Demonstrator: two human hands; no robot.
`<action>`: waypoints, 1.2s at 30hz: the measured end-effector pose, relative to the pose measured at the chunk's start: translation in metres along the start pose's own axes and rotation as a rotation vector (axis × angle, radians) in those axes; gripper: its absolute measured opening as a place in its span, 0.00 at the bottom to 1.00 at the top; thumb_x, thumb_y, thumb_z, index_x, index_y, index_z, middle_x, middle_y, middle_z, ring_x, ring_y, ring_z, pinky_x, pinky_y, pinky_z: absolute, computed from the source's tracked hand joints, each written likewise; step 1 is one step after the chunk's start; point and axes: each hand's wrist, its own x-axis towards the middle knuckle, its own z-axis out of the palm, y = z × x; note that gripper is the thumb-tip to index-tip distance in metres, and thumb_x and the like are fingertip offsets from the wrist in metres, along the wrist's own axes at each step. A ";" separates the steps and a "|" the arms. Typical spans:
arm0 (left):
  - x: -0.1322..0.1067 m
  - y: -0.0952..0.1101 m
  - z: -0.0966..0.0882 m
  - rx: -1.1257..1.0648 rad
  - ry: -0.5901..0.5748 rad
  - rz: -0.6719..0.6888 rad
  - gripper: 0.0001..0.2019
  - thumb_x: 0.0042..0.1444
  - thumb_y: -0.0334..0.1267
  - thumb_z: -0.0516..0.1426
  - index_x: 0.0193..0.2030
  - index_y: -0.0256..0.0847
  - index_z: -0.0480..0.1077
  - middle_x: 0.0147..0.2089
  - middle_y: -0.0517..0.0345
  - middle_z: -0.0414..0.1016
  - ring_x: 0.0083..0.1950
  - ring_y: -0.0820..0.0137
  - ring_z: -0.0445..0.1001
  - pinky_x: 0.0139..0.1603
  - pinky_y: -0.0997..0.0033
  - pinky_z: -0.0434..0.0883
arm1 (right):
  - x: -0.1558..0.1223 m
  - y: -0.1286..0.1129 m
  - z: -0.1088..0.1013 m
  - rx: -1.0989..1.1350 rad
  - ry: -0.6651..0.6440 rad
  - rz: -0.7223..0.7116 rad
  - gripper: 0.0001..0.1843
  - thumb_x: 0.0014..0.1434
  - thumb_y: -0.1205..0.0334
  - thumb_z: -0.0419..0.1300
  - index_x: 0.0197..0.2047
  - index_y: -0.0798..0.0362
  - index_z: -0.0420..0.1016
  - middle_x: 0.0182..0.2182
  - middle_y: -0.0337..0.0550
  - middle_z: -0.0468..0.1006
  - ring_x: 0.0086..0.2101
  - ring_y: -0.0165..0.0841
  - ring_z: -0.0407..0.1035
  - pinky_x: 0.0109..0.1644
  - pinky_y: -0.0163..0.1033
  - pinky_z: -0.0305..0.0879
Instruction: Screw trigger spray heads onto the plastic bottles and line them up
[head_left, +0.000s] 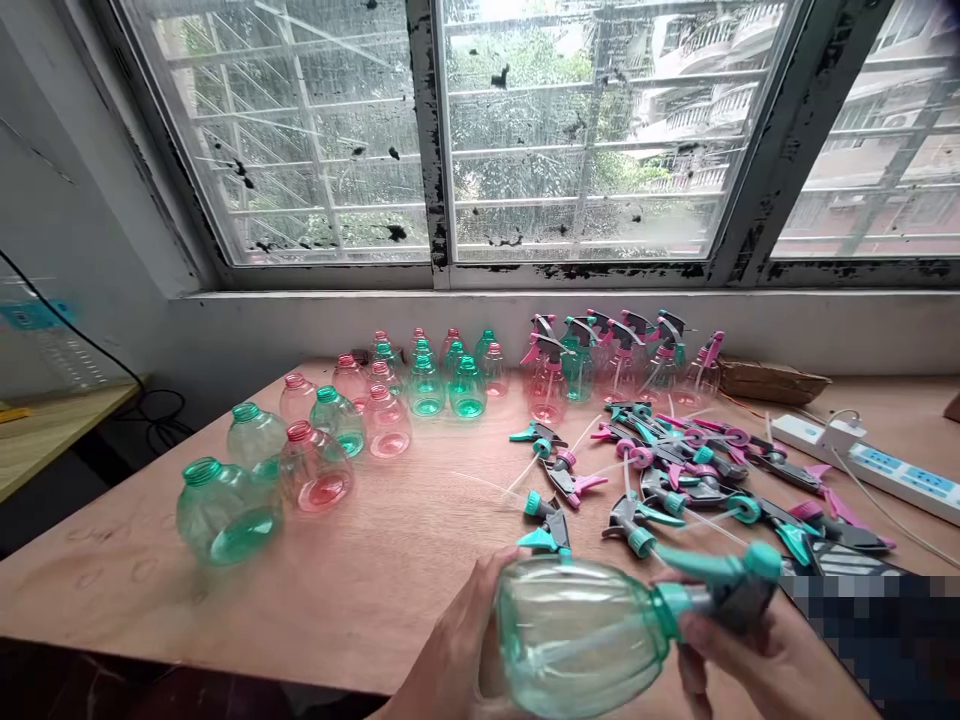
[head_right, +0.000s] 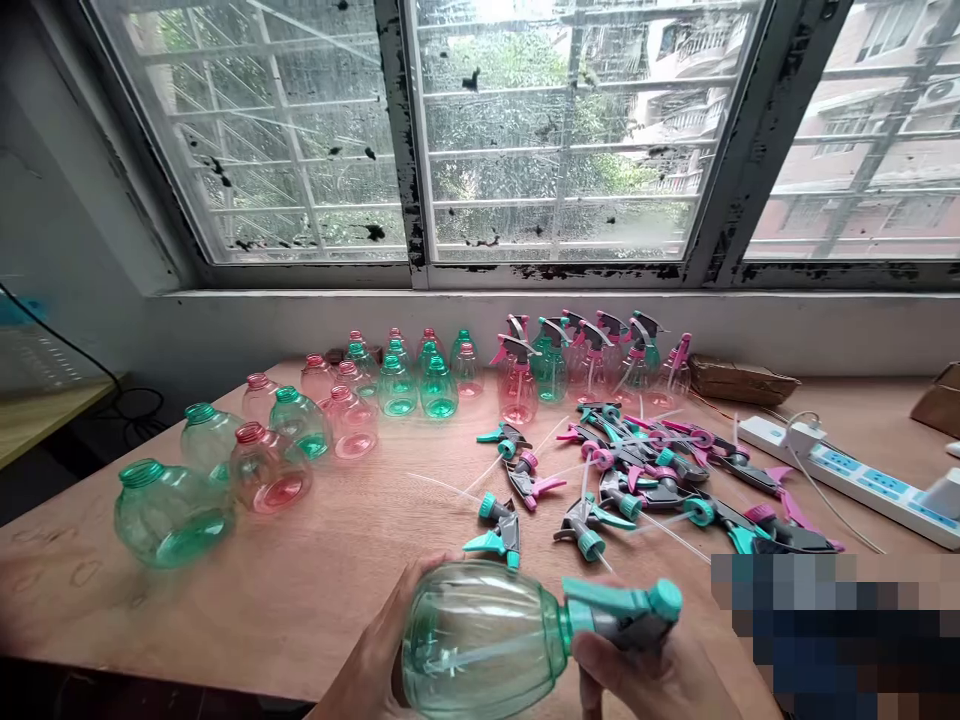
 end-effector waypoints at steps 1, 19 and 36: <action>0.000 -0.003 0.001 0.029 -0.032 0.009 0.56 0.46 0.40 0.71 0.74 0.54 0.40 0.73 0.43 0.57 0.71 0.45 0.62 0.70 0.49 0.66 | 0.002 -0.013 -0.006 -0.063 0.054 -0.032 0.16 0.43 0.36 0.71 0.26 0.38 0.83 0.12 0.40 0.77 0.16 0.47 0.73 0.21 0.51 0.73; 0.009 0.022 -0.021 0.095 -0.295 0.025 0.33 0.61 0.46 0.62 0.71 0.58 0.57 0.73 0.47 0.61 0.70 0.50 0.66 0.68 0.53 0.68 | 0.252 -0.158 -0.054 -1.107 0.351 -0.463 0.23 0.58 0.42 0.65 0.36 0.57 0.81 0.20 0.44 0.80 0.24 0.41 0.76 0.26 0.40 0.63; 0.008 0.005 -0.013 0.050 -0.302 0.038 0.35 0.60 0.60 0.58 0.71 0.54 0.57 0.67 0.48 0.70 0.65 0.51 0.70 0.65 0.55 0.66 | 0.286 -0.135 -0.058 -1.192 0.364 -0.270 0.22 0.67 0.44 0.57 0.40 0.55 0.78 0.30 0.38 0.81 0.29 0.34 0.77 0.38 0.44 0.75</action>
